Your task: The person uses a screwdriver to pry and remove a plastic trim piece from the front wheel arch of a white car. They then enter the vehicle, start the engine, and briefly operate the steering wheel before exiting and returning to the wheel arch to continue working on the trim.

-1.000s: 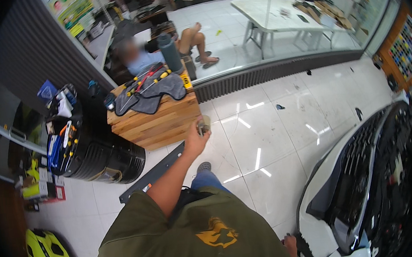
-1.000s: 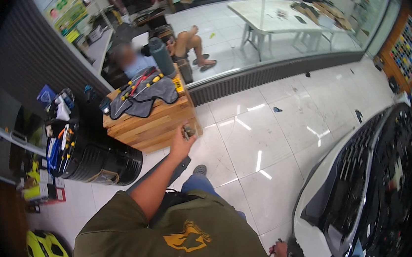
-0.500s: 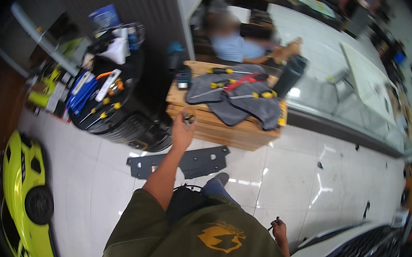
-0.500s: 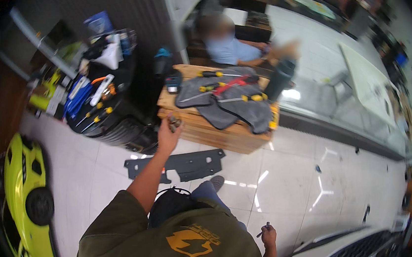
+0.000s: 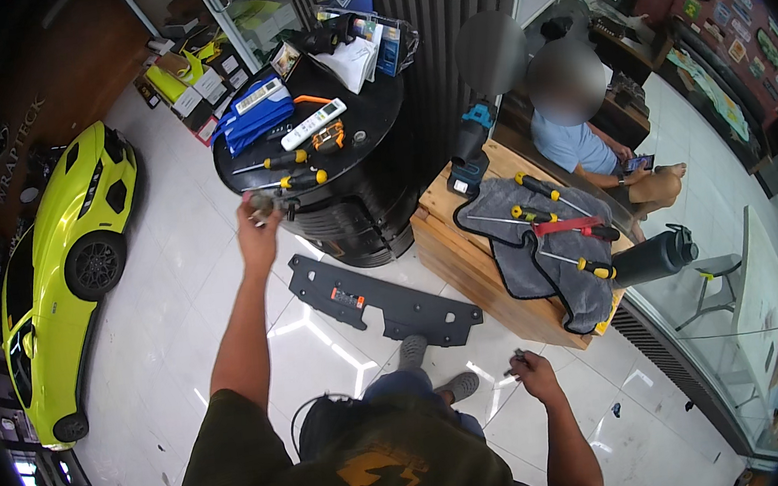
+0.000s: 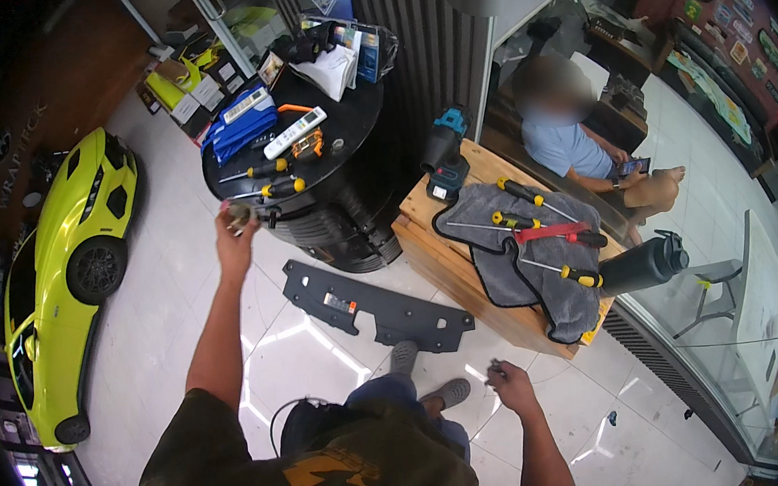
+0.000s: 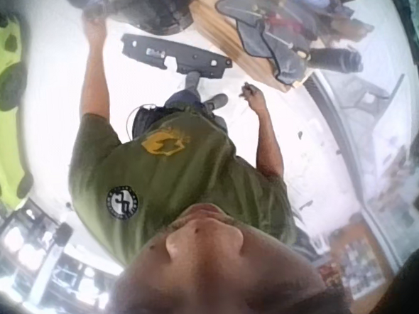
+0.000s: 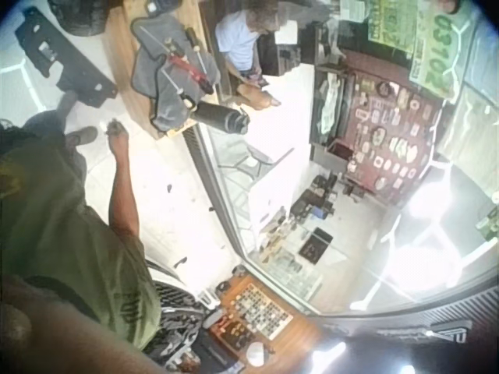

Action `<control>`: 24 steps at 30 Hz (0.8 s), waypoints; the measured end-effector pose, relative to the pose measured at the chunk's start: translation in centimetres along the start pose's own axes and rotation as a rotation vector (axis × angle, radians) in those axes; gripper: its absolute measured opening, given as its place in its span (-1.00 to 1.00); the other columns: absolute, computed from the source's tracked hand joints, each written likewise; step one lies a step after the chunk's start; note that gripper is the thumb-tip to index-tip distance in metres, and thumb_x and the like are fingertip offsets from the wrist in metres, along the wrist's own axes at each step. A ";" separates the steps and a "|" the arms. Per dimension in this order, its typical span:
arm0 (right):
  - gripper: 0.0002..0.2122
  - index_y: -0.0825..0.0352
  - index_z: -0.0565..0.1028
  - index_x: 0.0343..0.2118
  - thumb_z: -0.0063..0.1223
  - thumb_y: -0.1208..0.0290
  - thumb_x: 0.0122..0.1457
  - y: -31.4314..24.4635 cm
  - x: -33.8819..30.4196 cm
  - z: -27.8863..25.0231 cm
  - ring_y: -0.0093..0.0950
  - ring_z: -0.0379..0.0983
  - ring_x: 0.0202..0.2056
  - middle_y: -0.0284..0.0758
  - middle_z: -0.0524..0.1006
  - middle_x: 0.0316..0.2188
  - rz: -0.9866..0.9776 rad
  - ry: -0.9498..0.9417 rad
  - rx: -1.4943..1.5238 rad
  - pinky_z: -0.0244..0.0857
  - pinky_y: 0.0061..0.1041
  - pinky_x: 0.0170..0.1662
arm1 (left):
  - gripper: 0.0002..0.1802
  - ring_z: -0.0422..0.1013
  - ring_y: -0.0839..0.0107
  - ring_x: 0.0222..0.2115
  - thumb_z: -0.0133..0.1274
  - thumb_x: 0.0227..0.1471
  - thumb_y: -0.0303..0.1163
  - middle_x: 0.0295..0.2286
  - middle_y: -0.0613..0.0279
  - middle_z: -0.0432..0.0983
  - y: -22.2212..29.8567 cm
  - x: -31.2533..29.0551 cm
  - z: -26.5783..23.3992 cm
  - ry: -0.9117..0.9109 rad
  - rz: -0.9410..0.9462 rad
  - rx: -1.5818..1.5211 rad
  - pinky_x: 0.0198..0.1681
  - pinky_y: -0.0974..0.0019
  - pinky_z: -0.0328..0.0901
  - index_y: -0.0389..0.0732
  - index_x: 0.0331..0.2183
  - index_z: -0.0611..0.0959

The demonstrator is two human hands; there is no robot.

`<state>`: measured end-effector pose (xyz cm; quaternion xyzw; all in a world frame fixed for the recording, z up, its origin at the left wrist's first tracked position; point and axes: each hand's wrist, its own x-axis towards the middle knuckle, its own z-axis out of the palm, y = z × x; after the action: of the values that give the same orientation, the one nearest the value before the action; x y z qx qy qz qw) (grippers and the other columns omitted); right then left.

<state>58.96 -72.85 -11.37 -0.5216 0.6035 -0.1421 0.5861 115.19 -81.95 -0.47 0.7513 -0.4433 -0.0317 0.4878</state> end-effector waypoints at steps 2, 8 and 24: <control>-0.80 0.44 0.46 -0.32 0.02 0.41 0.06 -6.4 1.4 1.1 -0.27 0.46 -0.43 -0.14 0.49 -0.47 -0.265 0.014 -0.404 0.32 -0.43 -0.34 | -0.37 0.42 0.26 -0.21 0.19 -0.11 -0.37 -0.17 0.04 0.43 -2.2 2.2 -0.6 -0.005 -0.037 0.014 -0.14 0.29 0.31 -0.31 -0.02 0.30; -0.76 0.41 0.45 -0.21 0.03 0.45 0.05 -23.8 8.0 9.0 -0.19 0.33 -0.05 -0.10 0.37 -0.08 -0.745 0.119 -0.423 0.23 -0.38 0.01 | -0.37 0.41 0.24 -0.19 0.17 -0.12 -0.39 -0.18 0.02 0.44 -7.3 9.3 0.3 -0.014 0.006 0.146 -0.11 0.29 0.27 -0.27 0.00 0.30; -0.67 0.41 0.42 -0.12 -0.08 0.48 0.00 -37.5 30.4 19.7 -0.20 0.25 0.00 -0.13 0.28 0.04 -0.863 0.392 -0.848 0.17 -0.36 0.07 | -0.14 0.20 0.05 0.02 0.20 -0.12 -0.34 0.01 -0.14 0.20 -11.5 11.7 5.1 -0.126 0.136 -0.053 0.08 0.19 0.09 -0.28 0.14 0.12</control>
<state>100.24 -103.92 -4.35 -0.8691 0.4386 -0.2071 0.0972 127.16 -92.23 -7.38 0.7030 -0.5220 -0.0574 0.4795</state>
